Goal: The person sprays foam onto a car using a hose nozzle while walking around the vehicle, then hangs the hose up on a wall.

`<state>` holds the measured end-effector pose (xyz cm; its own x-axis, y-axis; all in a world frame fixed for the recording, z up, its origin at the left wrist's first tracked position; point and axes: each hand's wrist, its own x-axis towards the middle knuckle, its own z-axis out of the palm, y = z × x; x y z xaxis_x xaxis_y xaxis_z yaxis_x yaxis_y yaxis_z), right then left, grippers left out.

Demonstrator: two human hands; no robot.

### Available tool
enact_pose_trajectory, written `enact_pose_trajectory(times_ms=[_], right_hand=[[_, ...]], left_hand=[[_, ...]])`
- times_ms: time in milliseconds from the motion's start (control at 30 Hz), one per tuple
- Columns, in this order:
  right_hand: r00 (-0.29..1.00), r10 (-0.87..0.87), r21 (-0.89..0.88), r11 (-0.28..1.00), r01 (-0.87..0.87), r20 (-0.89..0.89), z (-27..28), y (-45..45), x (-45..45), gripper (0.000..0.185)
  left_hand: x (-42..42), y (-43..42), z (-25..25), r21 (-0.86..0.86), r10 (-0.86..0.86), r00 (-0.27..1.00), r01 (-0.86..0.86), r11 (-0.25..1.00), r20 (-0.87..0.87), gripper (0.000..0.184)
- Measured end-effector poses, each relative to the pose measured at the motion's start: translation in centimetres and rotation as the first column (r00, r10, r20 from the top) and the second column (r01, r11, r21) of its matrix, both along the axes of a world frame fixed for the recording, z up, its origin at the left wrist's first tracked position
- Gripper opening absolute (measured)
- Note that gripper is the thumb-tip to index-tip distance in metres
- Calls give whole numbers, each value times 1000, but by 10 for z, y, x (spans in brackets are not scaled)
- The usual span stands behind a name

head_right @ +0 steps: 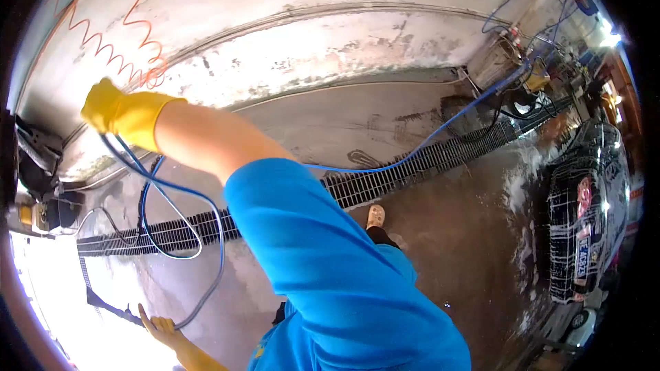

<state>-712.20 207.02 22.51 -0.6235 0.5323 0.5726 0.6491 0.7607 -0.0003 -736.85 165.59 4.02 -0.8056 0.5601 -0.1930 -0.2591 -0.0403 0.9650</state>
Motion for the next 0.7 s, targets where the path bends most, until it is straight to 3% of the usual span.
enact_pose_trajectory(times_ms=[33, 67, 133, 167, 200, 233, 267, 300, 400, 433, 500, 533, 567, 600, 667, 700], right_hand=[[992, -48, -43, 998, 53, 118, 11, 8, 37, 16], [985, -111, 51, 993, 105, 132, 11, 18, 76, 16], [939, -293, 95, 955, 280, 181, 19, 35, 161, 17], [925, -380, -122, 918, 378, -1, 14, 52, 204, 25], [852, -486, -321, 852, 413, -196, 9, 68, 248, 33], [836, -548, -339, 782, 523, 25, 20, 59, 303, 38], [749, -625, -556, 711, 430, -220, 13, 44, 355, 42], [748, -632, -163, 732, 662, 200, 2, 66, 412, 45], [686, -654, -75, 704, 706, 320, -50, 60, 554, 43], [746, -613, -133, 743, 656, 261, -70, 42, 580, 38], [845, -518, -239, 810, 535, 136, -108, 5, 632, 53], [893, -450, -429, 806, 408, 2, -101, -22, 638, 55], [867, -488, -582, 736, 346, -101, -89, -54, 639, 60], [870, -434, -652, 733, 192, -232, -86, -72, 652, 67], [784, -452, -774, 630, -58, -426, -75, -99, 672, 75], [767, -441, -748, 659, -75, -465, -69, -106, 683, 80]], left_hand=[[26, 20, 17, 35, -15, 1000, 14, 999, 18, 39], [55, 43, 36, 72, -21, 999, 18, 997, 33, 40], [74, 81, 44, 237, -193, 978, 170, 957, 79, 44], [79, 106, 41, 460, -426, 901, 344, 818, 84, 44], [85, 126, 39, 532, -516, 855, 414, 739, 52, 43], [110, 153, 49, 617, -598, 802, 463, 636, 15, 43], [137, 179, 59, 692, -675, 737, 498, 524, -19, 43], [169, 204, 69, 750, -736, 674, 517, 412, -61, 43], [284, 276, 112, 831, -864, 493, 520, 196, -104, 41], [335, 289, 135, 807, -840, 542, 493, 325, 7, 40], [437, 316, 177, 736, -756, 647, 463, 493, 99, 40], [490, 329, 200, 669, -696, 710, 465, 579, 109, 39], [526, 353, 206, 780, -829, 545, 464, 420, 122, 37], [579, 363, 226, 745, -792, 600, 476, 467, 114, 34], [667, 386, 258, 754, -833, 540, 498, 429, 118, 25], [711, 391, 273, 745, -839, 526, 504, 437, 137, 21]])
